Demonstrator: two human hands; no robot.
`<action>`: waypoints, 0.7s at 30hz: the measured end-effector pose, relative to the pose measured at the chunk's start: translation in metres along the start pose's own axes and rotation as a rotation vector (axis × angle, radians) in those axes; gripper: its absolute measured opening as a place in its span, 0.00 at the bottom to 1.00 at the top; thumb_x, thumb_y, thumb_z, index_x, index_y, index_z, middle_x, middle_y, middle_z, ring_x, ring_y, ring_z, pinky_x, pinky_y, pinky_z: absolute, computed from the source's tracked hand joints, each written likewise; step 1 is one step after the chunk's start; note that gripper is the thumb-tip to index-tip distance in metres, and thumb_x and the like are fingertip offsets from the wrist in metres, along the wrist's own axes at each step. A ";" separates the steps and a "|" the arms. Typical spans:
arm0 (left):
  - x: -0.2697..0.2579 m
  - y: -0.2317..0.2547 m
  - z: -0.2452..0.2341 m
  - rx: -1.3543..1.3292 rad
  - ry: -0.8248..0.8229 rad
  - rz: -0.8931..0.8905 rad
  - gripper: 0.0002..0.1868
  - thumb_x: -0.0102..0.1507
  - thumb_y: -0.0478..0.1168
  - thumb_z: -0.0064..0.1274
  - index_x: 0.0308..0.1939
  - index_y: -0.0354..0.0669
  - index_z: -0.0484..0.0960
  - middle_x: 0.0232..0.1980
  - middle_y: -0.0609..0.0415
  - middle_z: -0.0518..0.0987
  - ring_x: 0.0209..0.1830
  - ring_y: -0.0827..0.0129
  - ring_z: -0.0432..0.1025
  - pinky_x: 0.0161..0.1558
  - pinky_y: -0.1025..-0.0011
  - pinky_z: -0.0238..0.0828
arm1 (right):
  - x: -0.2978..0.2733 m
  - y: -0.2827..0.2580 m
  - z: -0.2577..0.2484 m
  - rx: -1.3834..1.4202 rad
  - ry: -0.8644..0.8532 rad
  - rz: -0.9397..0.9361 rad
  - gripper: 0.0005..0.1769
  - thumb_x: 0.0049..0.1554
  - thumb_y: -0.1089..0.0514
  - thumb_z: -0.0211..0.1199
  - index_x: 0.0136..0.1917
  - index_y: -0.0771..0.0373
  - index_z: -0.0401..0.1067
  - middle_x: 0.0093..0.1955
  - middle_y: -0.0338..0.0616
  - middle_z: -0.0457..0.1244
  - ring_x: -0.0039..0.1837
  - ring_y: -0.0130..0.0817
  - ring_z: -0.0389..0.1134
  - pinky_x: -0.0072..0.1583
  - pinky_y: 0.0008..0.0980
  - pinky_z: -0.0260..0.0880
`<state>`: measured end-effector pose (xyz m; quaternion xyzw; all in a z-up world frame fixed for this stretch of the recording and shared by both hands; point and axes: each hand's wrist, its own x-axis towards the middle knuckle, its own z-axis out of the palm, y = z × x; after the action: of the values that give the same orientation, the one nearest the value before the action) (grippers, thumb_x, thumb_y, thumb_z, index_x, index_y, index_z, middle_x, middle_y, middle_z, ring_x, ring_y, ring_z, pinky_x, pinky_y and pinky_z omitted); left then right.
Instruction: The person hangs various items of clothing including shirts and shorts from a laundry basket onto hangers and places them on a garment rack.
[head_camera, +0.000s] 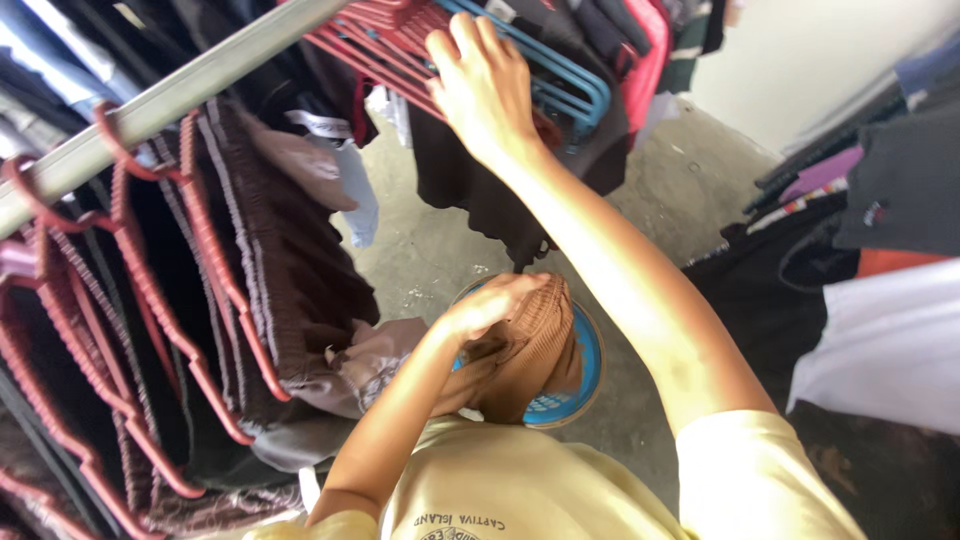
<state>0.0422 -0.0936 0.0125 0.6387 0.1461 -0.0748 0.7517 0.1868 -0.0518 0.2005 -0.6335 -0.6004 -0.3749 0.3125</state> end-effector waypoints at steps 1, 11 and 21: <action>-0.009 0.000 -0.007 0.067 0.071 -0.124 0.35 0.78 0.55 0.42 0.55 0.11 0.69 0.37 0.41 0.57 0.38 0.54 0.52 0.41 0.55 0.50 | 0.003 0.003 0.016 -0.107 -0.030 -0.001 0.17 0.50 0.55 0.73 0.49 0.61 0.72 0.47 0.45 0.62 0.52 0.44 0.66 0.52 0.41 0.67; -0.073 0.042 -0.045 -0.461 -0.228 0.188 0.51 0.68 0.75 0.21 0.70 0.34 0.72 0.59 0.44 0.81 0.58 0.60 0.76 0.62 0.59 0.71 | 0.006 0.019 0.035 -0.392 -0.001 -0.120 0.16 0.51 0.64 0.66 0.53 0.63 0.71 0.50 0.48 0.67 0.54 0.44 0.69 0.53 0.40 0.70; -0.064 0.042 -0.029 -0.491 0.086 0.256 0.55 0.65 0.77 0.22 0.70 0.28 0.67 0.63 0.38 0.75 0.62 0.56 0.72 0.63 0.50 0.72 | -0.014 -0.014 -0.093 0.284 -0.314 0.122 0.04 0.62 0.64 0.57 0.52 0.60 0.70 0.44 0.50 0.67 0.47 0.52 0.70 0.47 0.47 0.68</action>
<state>-0.0098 -0.0625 0.0682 0.4533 0.1096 0.0855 0.8805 0.1634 -0.1372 0.2365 -0.6688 -0.6492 -0.1637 0.3231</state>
